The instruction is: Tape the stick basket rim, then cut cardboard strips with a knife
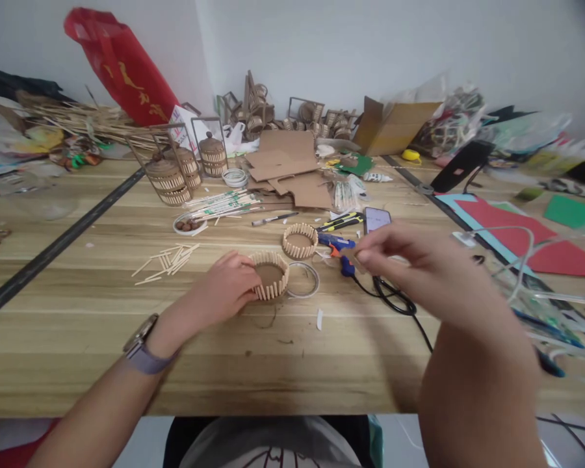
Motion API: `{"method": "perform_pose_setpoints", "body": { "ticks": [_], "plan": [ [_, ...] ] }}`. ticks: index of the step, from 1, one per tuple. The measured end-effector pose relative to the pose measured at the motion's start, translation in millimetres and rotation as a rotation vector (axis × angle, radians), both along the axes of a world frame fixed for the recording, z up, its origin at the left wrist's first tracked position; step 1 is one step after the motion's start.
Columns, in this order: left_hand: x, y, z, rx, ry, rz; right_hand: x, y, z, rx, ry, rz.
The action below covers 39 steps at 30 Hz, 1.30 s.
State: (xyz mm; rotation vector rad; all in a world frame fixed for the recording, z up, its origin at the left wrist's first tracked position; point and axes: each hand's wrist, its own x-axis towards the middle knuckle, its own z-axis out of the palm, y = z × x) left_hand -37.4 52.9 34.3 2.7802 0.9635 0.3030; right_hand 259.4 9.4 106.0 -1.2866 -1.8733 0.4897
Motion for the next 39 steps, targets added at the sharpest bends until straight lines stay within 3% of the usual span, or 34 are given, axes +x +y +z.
{"method": "perform_pose_setpoints", "body": {
  "ticks": [2,5,9,13,18,26,31,34,39],
  "plan": [
    [5.5,-0.7,-11.1,-0.018,0.005,-0.023,-14.4,0.5,-16.9,-0.13,-0.181,0.106],
    [6.2,0.1,-25.8,-0.017,-0.026,-0.014,-35.2,4.1,-42.4,-0.268,-0.329,0.138],
    [1.4,1.9,-35.8,-0.031,-0.089,-0.056,-52.6,5.3,-58.4,-0.402,-0.374,0.144],
    [-0.6,2.4,-35.7,-0.059,-0.115,-0.087,-58.2,4.3,-61.8,-0.43,-0.372,0.188],
    [-7.8,4.2,-23.6,-0.079,-0.159,-0.074,-52.5,5.2,-66.7,-0.479,-0.371,0.326],
    [-22.6,4.4,-5.0,-0.162,-0.166,0.087,-45.3,6.7,-74.5,-0.487,-0.433,0.455],
    [-22.3,3.6,-5.4,-0.171,-0.184,0.157,-42.7,8.8,-78.3,-0.395,-0.477,0.347],
    [-22.7,3.8,-7.2,-0.186,-0.172,0.172,-37.6,9.7,-76.0,-0.415,-0.454,0.414],
    [-16.6,1.4,-9.9,-0.191,-0.182,0.056,-30.9,8.4,-65.0,-0.535,-0.365,0.454]
  ]
}}
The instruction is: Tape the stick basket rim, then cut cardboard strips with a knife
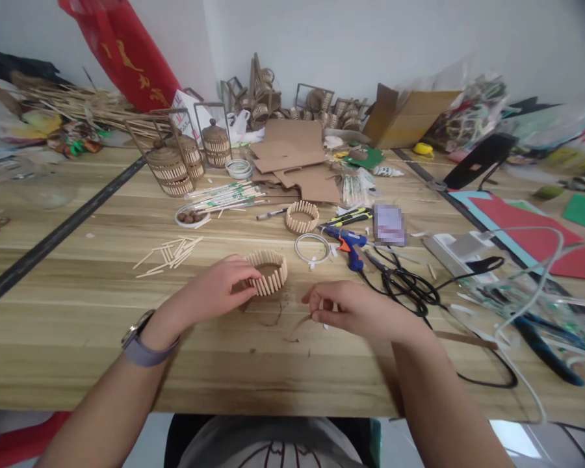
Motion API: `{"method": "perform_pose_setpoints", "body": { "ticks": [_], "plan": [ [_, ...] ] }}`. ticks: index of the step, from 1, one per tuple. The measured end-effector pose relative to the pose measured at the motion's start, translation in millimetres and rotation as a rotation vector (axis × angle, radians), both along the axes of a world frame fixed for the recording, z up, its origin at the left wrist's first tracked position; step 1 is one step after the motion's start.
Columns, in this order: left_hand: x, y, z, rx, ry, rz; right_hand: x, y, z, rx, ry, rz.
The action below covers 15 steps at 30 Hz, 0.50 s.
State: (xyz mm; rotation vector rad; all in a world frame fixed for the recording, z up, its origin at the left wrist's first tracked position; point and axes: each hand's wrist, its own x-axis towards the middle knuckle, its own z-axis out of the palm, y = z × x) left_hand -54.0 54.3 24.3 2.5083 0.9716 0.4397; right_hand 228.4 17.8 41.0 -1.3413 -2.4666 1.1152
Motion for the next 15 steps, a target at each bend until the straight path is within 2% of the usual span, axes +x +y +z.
{"method": "perform_pose_setpoints", "body": {
  "ticks": [5,10,15],
  "plan": [
    [11.7,-2.3,-10.5,0.054,0.002,-0.106,1.4,-0.9,2.0,0.007,0.027,-0.063],
    [15.7,0.2,-22.0,0.109,0.04,-0.106,-3.4,-1.3,-3.5,0.042,-0.009,-0.103],
    [15.5,0.6,-24.9,0.118,0.032,-0.106,-8.8,-1.4,-4.5,0.092,-0.039,-0.14]
  ]
}}
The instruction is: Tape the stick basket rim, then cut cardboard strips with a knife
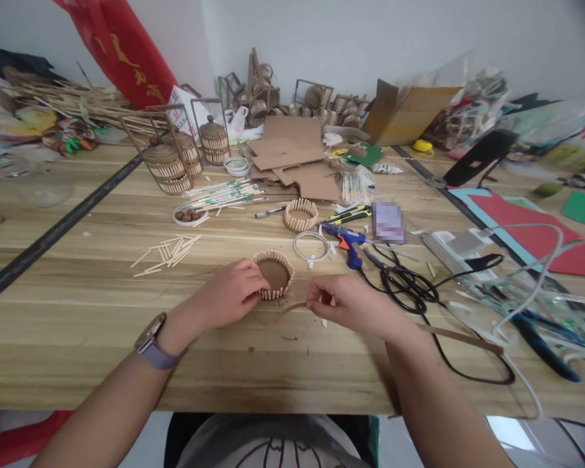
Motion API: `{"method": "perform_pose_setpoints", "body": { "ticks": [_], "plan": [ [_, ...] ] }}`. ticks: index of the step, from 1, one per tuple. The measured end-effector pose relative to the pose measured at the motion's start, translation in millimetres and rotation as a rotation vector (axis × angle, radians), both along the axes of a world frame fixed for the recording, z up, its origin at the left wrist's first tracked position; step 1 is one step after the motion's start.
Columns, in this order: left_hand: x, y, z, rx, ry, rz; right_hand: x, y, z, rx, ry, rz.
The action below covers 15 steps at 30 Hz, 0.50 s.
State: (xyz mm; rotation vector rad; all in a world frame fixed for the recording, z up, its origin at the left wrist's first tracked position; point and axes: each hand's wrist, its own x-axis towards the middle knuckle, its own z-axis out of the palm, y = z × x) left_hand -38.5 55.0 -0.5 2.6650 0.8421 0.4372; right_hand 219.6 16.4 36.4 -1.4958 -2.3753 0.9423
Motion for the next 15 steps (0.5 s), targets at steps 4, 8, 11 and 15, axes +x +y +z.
{"method": "perform_pose_setpoints", "body": {
  "ticks": [4,8,11,15],
  "plan": [
    [0.2,-2.8,1.1,0.022,-0.007,-0.021,-2.9,0.3,1.0,0.031,-0.043,-0.045],
    [1.5,-6.2,2.9,0.031,0.021,0.001,-5.4,-0.1,0.6,0.038,-0.068,-0.087],
    [4.0,-7.8,3.2,0.029,0.037,0.045,-6.8,-0.6,-0.4,0.039,-0.087,-0.115],
    [8.2,-9.6,0.9,0.05,0.03,0.068,-8.1,-0.3,-2.4,0.049,-0.097,-0.13]
  ]
}}
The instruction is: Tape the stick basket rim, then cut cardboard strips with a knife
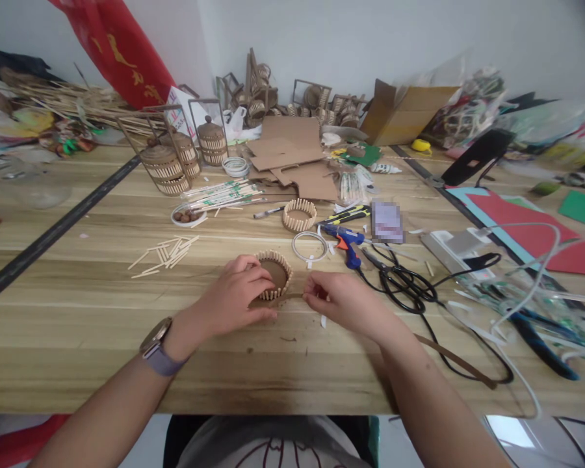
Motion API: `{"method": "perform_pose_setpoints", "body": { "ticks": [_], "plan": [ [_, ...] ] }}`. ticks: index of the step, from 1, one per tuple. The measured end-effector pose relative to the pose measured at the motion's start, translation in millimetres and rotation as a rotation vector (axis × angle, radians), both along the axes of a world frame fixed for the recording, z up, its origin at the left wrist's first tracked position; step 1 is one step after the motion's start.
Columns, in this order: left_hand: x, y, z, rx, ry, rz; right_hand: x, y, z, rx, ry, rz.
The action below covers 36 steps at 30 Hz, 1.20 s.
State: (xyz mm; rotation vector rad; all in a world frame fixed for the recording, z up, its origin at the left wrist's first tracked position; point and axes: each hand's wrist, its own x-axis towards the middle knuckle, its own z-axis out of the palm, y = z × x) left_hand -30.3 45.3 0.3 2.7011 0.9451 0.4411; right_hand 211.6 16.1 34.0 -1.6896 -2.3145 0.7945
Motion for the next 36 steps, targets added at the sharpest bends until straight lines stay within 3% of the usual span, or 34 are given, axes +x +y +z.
{"method": "perform_pose_setpoints", "body": {
  "ticks": [36],
  "plan": [
    [4.4,-2.1,-5.0,0.007,-0.051,0.01,-5.3,-1.6,0.1,0.067,-0.102,-0.019]
  ]
}}
